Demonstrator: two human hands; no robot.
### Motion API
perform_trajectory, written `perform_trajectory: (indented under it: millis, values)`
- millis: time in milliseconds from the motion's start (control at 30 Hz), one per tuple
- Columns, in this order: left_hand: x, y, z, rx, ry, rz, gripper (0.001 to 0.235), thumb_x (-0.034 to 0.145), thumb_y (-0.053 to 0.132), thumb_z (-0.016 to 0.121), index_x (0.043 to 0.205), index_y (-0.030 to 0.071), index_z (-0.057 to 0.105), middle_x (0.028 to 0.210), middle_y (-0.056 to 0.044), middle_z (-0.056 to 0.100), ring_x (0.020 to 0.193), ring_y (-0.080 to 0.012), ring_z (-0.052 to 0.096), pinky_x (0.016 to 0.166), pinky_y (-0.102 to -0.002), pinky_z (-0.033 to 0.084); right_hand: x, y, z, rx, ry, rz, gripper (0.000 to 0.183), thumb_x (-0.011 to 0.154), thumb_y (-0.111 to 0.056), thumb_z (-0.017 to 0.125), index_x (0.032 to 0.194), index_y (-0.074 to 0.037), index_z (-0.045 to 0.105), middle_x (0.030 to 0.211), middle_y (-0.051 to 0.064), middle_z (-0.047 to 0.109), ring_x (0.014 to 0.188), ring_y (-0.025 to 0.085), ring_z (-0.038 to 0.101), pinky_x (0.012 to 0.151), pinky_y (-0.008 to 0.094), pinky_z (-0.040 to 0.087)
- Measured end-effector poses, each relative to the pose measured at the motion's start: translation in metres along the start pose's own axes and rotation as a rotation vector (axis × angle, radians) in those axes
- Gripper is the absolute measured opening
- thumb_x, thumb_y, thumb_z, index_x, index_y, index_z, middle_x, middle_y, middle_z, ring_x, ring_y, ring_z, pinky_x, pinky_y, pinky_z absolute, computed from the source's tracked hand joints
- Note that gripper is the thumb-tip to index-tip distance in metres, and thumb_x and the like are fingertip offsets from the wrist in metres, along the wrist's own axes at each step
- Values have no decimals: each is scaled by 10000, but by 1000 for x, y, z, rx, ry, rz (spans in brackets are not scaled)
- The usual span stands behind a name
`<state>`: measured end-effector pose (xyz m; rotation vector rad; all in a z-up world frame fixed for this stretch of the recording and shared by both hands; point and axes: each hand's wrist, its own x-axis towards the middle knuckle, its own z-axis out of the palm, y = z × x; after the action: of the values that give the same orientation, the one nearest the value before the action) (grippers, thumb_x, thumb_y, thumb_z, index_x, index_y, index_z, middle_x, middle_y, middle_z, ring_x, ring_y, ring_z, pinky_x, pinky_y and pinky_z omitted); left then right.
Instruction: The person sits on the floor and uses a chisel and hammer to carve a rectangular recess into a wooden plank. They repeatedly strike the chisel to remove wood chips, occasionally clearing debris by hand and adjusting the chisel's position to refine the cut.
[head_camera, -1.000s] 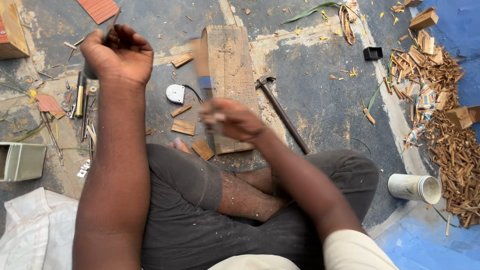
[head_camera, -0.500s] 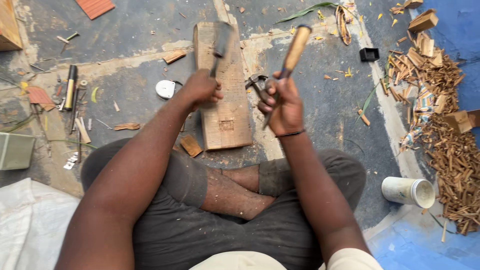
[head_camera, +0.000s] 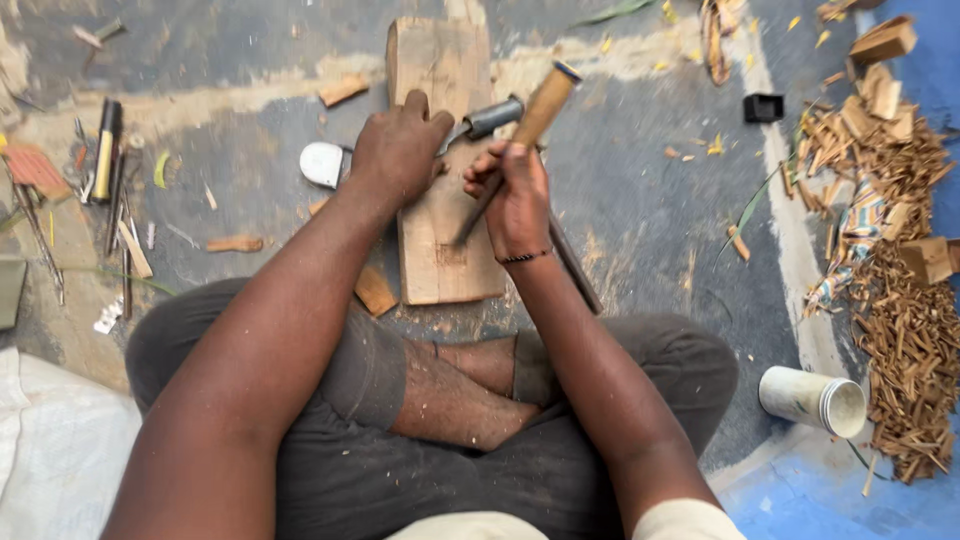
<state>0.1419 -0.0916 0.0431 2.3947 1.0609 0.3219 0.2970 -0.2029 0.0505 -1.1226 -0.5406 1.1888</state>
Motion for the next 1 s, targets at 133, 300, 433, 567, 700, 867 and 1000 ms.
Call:
perform_trajectory:
  millis: [133, 300, 433, 567, 700, 867, 1000]
  values:
    - [-3, -2, 2, -20, 5, -9, 544, 740, 280, 884, 1220, 141, 672, 1187, -186, 567, 1084, -350, 642, 866, -450, 551, -1, 15, 5, -209, -51, -50, 283, 1067, -262, 621, 1239, -71, 504, 904, 44, 619, 819, 167, 622, 785, 349, 577]
    - [5, 0, 1, -4, -112, -101, 598, 758, 324, 873, 1272, 129, 639, 1370, -201, 469, 1288, -358, 492, 995, -502, 469, -8, 0, 3, -322, -68, -11, 320, 1068, -275, 611, 1280, -58, 509, 820, 20, 583, 705, 118, 590, 662, 285, 551]
    - [4, 5, 14, 33, -80, -44, 795, 769, 352, 837, 1457, 163, 489, 1512, -213, 375, 1430, -370, 315, 1138, -596, 222, -2, -8, 7, -279, -72, -2, 278, 1087, -289, 608, 1138, -31, 517, 898, 71, 644, 808, 170, 688, 755, 322, 607]
    - [8, 6, 42, -56, -24, 42, 893, 853, 376, 781, 1570, 86, 335, 1605, -149, 349, 1521, -302, 251, 1223, -581, 123, 6, -20, 21, -378, -122, -104, 292, 1048, -317, 644, 1199, -118, 494, 843, 41, 615, 694, 138, 658, 659, 322, 615]
    - [5, 5, 58, -12, 23, 56, 844, 907, 372, 690, 1602, 80, 310, 1621, -128, 346, 1515, -268, 255, 1230, -560, 118, 22, -26, 30, -546, -83, -135, 308, 1056, -360, 636, 1074, -70, 536, 823, 44, 639, 717, 153, 700, 644, 329, 653]
    - [6, 4, 64, 81, -43, 33, 693, 990, 361, 579, 1582, 99, 331, 1630, -118, 367, 1551, -252, 253, 1253, -547, 115, 38, -20, 38, -608, -129, -168, 372, 1016, -383, 701, 1073, -64, 519, 776, 30, 593, 586, 119, 583, 527, 280, 549]
    - [11, -1, 66, 39, 56, 76, 667, 1001, 403, 544, 1578, 141, 335, 1615, -103, 375, 1518, -257, 266, 1235, -545, 108, 43, -12, 33, -676, 8, -147, 410, 1007, -453, 676, 1068, -86, 503, 747, -16, 577, 537, 77, 564, 455, 249, 531]
